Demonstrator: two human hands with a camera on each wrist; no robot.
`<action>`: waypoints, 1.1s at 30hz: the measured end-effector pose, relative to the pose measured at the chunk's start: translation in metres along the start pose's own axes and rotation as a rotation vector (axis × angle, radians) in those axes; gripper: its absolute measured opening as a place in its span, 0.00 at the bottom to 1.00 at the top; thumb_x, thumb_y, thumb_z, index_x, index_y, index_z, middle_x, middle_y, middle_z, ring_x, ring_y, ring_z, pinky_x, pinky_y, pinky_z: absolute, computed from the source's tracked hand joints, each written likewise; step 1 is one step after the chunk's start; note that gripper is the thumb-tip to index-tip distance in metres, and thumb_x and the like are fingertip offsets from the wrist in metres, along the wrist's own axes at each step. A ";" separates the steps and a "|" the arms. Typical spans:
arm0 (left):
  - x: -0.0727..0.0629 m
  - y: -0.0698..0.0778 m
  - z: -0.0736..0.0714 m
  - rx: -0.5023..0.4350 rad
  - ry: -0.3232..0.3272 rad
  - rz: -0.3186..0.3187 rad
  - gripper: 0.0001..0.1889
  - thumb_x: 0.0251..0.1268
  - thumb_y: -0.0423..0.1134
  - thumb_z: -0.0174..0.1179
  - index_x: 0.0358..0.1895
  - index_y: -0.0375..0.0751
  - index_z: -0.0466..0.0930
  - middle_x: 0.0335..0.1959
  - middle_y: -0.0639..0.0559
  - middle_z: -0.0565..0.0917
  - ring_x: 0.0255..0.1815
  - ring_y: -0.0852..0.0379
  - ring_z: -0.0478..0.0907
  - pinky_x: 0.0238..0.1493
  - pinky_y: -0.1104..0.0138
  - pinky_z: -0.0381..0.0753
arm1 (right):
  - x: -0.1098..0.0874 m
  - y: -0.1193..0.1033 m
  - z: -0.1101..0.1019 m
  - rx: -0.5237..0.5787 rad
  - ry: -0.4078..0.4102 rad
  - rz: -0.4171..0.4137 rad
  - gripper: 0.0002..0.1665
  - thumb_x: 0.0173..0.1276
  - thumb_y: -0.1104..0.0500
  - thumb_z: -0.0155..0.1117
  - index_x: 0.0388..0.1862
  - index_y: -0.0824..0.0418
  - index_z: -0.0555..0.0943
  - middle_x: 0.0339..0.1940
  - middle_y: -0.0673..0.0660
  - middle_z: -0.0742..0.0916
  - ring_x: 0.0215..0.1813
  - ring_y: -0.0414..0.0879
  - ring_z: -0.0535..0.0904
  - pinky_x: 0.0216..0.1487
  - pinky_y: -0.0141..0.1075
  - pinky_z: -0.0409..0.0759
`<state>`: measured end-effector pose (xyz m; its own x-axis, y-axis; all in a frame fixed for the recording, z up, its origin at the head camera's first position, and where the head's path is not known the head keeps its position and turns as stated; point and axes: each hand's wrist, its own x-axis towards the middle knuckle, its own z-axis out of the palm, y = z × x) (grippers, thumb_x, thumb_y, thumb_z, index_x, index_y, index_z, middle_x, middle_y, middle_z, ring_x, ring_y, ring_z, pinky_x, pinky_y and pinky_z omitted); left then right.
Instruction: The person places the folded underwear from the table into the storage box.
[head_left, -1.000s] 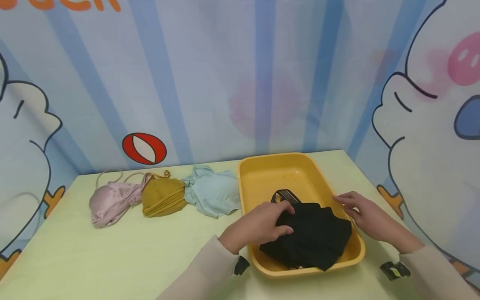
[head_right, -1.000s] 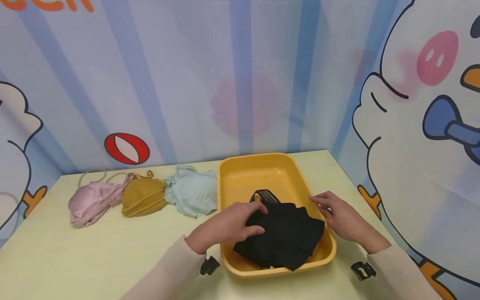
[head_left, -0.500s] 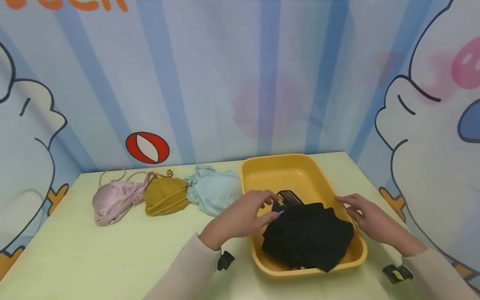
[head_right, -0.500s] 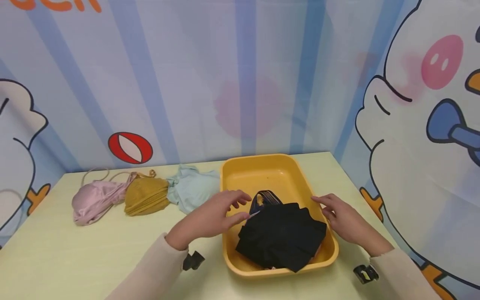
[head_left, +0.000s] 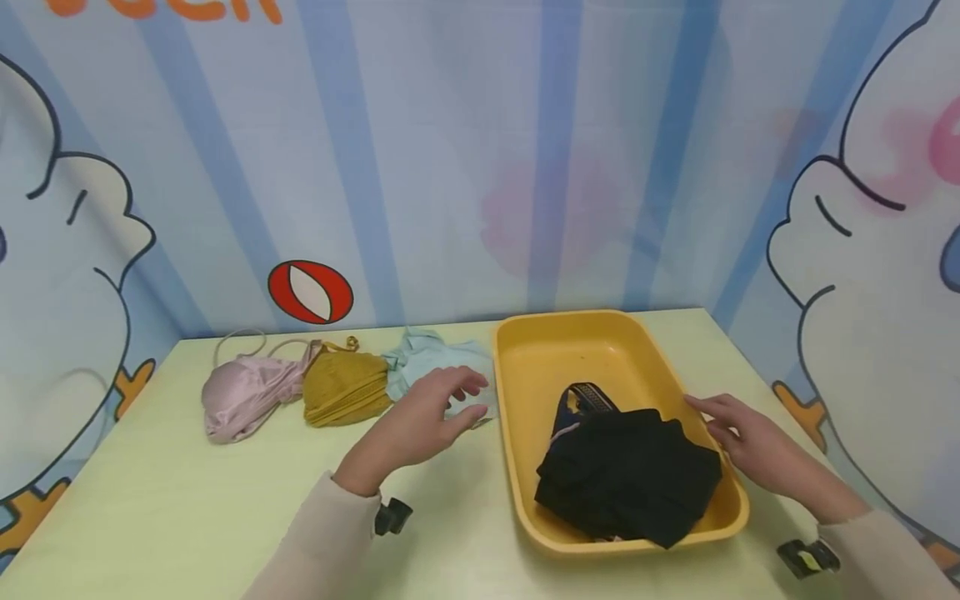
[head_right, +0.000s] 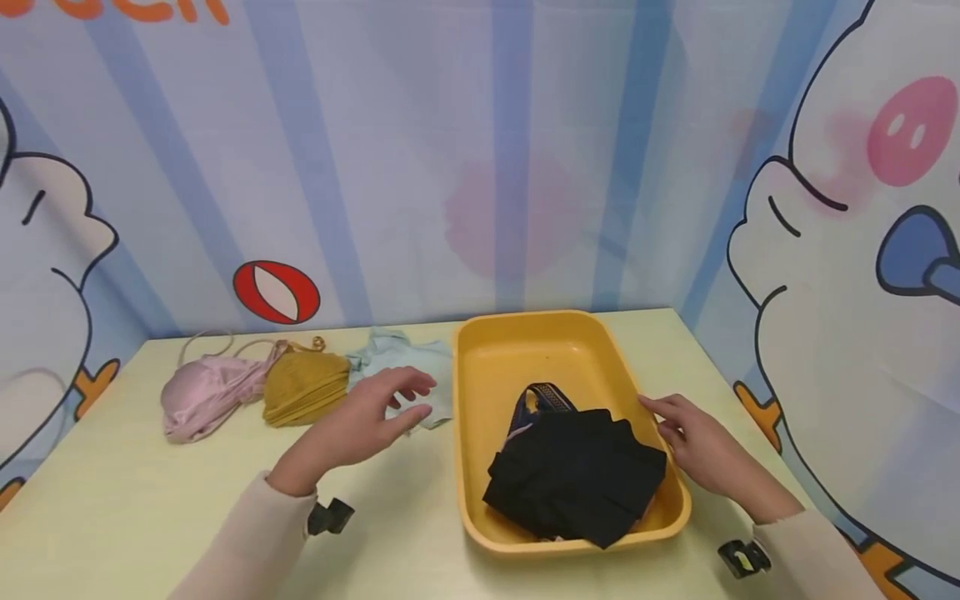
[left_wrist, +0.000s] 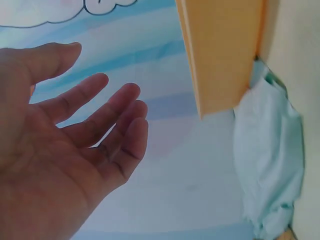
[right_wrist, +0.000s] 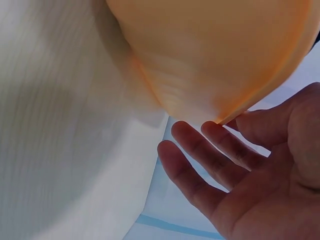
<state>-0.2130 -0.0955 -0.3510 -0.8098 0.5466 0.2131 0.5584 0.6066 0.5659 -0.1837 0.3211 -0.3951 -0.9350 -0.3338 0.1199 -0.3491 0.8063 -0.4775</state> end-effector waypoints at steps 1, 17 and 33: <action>-0.002 -0.005 -0.001 0.000 0.013 -0.007 0.16 0.67 0.42 0.58 0.55 0.42 0.75 0.48 0.52 0.79 0.48 0.53 0.74 0.48 0.59 0.75 | -0.001 0.001 0.001 -0.001 0.002 0.000 0.24 0.72 0.71 0.49 0.67 0.69 0.67 0.53 0.63 0.76 0.30 0.41 0.70 0.25 0.33 0.67; -0.047 -0.066 -0.037 -0.023 0.153 -0.111 0.14 0.66 0.37 0.59 0.52 0.36 0.75 0.44 0.47 0.79 0.45 0.51 0.75 0.46 0.57 0.77 | -0.003 0.000 0.005 -0.013 0.027 0.019 0.24 0.71 0.72 0.49 0.66 0.69 0.67 0.54 0.66 0.76 0.28 0.40 0.69 0.24 0.33 0.68; -0.091 -0.103 -0.066 0.051 0.206 -0.254 0.15 0.68 0.36 0.57 0.54 0.34 0.74 0.44 0.46 0.78 0.45 0.50 0.75 0.44 0.57 0.77 | -0.003 0.001 0.004 -0.010 0.021 0.015 0.23 0.74 0.67 0.48 0.67 0.68 0.68 0.56 0.65 0.76 0.32 0.41 0.72 0.27 0.33 0.68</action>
<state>-0.2082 -0.2456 -0.3762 -0.9408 0.2488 0.2301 0.3379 0.7397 0.5820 -0.1811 0.3212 -0.3991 -0.9412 -0.3113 0.1315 -0.3357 0.8162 -0.4703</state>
